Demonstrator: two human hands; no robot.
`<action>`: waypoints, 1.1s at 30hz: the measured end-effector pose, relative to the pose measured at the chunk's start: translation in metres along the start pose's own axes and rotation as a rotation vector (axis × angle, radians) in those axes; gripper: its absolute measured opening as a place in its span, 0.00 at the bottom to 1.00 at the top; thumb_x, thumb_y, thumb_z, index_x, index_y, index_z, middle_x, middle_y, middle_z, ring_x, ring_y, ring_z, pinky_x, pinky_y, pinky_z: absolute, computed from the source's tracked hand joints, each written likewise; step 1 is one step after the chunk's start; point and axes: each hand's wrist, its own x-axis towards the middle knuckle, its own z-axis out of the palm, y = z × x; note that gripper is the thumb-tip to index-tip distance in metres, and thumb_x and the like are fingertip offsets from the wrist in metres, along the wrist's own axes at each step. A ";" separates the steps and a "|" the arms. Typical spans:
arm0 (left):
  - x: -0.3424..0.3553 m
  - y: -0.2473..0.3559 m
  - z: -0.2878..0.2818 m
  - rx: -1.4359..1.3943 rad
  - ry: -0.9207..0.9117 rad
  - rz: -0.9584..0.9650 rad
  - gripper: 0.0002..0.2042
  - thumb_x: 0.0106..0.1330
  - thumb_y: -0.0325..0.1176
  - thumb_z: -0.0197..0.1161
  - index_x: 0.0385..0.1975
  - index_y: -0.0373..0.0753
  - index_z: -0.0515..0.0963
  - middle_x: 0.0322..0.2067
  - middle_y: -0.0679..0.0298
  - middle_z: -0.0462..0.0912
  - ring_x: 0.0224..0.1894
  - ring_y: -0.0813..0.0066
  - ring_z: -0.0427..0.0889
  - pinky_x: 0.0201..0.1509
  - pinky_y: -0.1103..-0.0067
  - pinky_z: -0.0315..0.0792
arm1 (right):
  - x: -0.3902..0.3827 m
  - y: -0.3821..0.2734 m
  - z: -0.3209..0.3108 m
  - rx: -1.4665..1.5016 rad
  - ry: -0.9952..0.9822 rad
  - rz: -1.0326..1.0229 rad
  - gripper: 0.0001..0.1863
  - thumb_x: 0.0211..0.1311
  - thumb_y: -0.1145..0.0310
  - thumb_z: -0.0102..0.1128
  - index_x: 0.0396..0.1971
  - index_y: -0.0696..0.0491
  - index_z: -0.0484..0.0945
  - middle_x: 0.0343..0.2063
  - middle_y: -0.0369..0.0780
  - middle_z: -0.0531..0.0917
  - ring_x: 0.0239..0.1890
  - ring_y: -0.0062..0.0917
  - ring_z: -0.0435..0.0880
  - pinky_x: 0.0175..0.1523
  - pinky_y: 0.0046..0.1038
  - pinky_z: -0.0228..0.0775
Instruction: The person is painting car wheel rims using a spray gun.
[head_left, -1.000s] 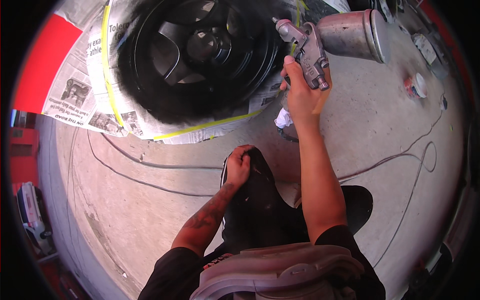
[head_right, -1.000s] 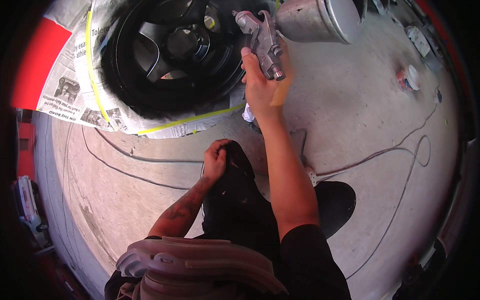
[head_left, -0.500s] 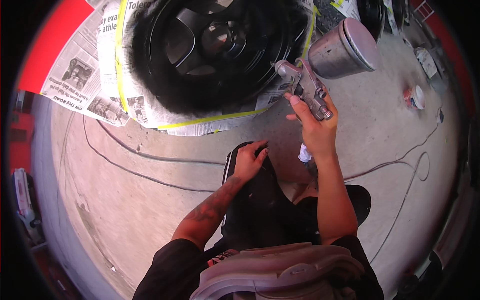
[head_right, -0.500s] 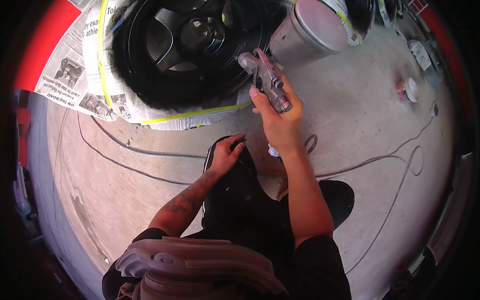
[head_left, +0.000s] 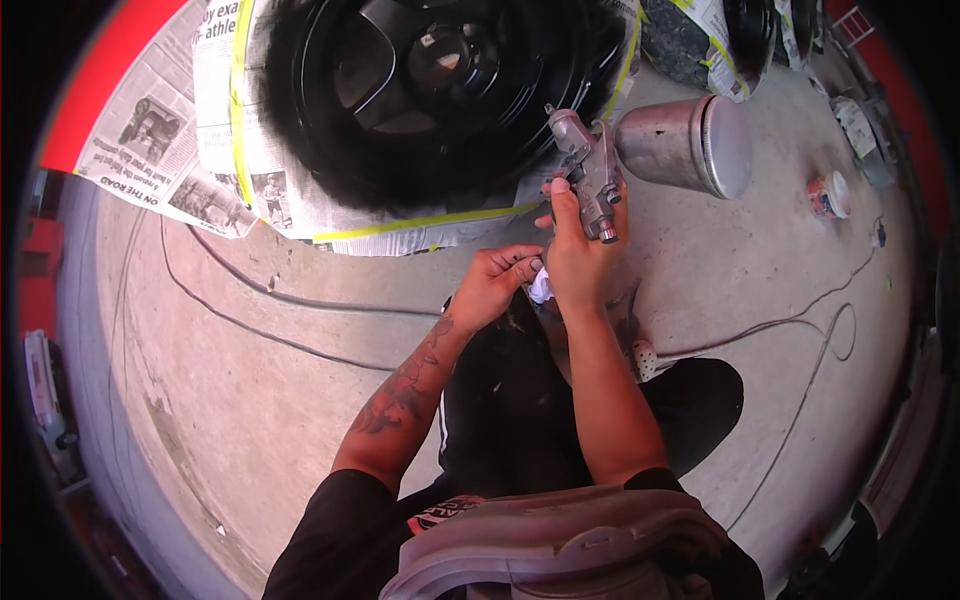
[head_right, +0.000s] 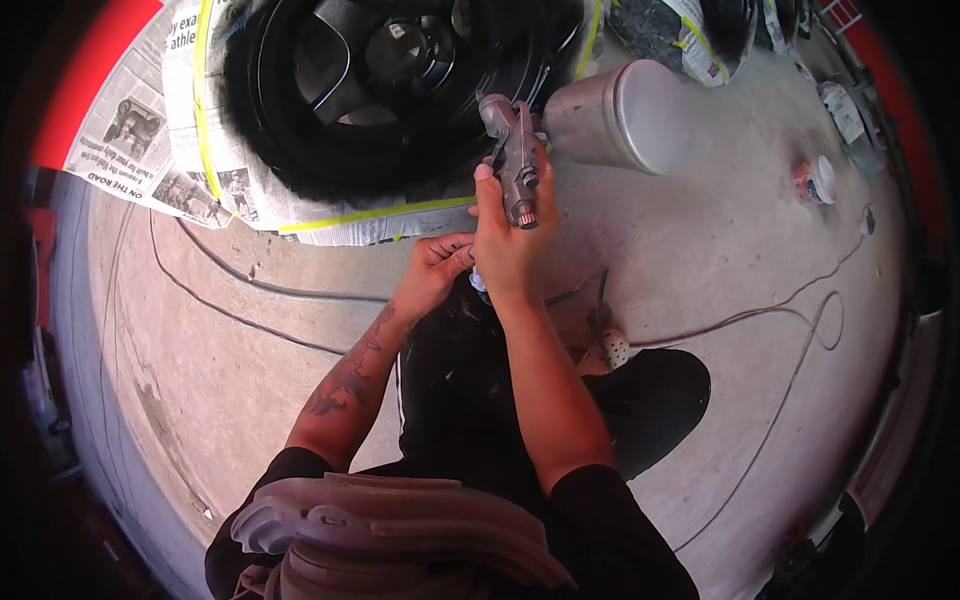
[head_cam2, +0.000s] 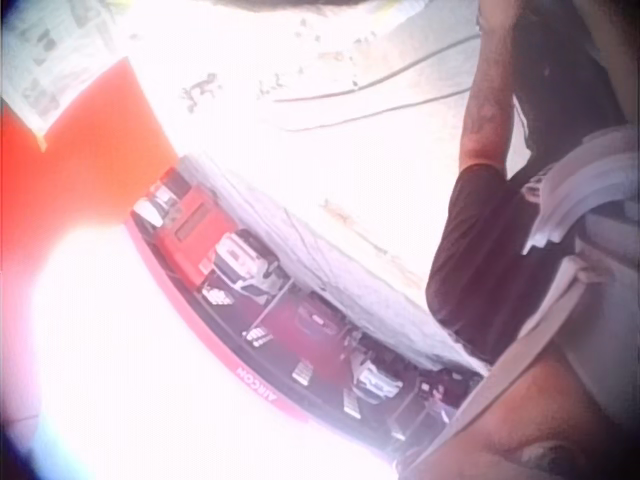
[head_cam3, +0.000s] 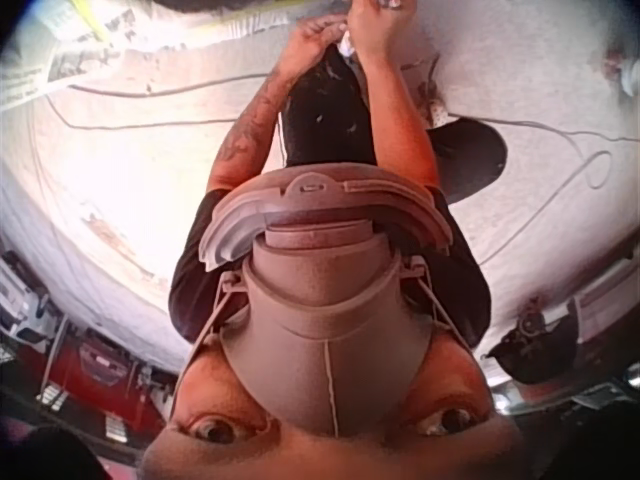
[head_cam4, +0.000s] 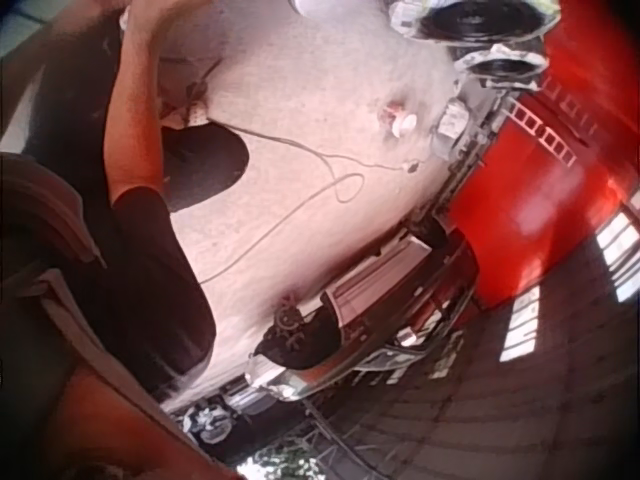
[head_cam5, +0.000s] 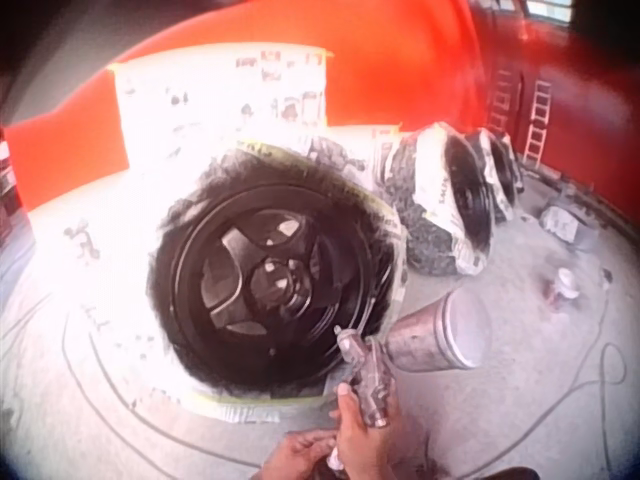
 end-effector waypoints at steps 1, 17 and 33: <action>0.002 0.000 -0.002 -0.006 -0.002 0.004 0.12 0.72 0.29 0.60 0.49 0.30 0.81 0.37 0.68 0.86 0.40 0.85 0.78 0.49 0.83 0.72 | 0.001 0.000 0.002 -0.006 -0.001 -0.004 0.27 0.64 0.73 0.61 0.63 0.58 0.67 0.39 0.39 0.81 0.34 0.17 0.81 0.32 0.21 0.78; -0.003 0.048 -0.020 0.095 0.087 -0.060 0.12 0.71 0.30 0.62 0.49 0.31 0.82 0.35 0.68 0.86 0.36 0.86 0.76 0.44 0.83 0.73 | 0.013 -0.024 0.047 -0.024 0.076 0.042 0.22 0.65 0.74 0.61 0.58 0.60 0.68 0.39 0.41 0.82 0.36 0.21 0.84 0.28 0.20 0.75; -0.009 0.013 -0.113 -0.056 0.076 0.159 0.24 0.78 0.40 0.48 0.68 0.33 0.62 0.53 0.52 0.81 0.54 0.63 0.82 0.61 0.70 0.73 | 0.018 0.073 0.088 -0.098 0.324 -0.073 0.14 0.64 0.74 0.64 0.47 0.59 0.74 0.33 0.39 0.83 0.32 0.20 0.85 0.25 0.20 0.77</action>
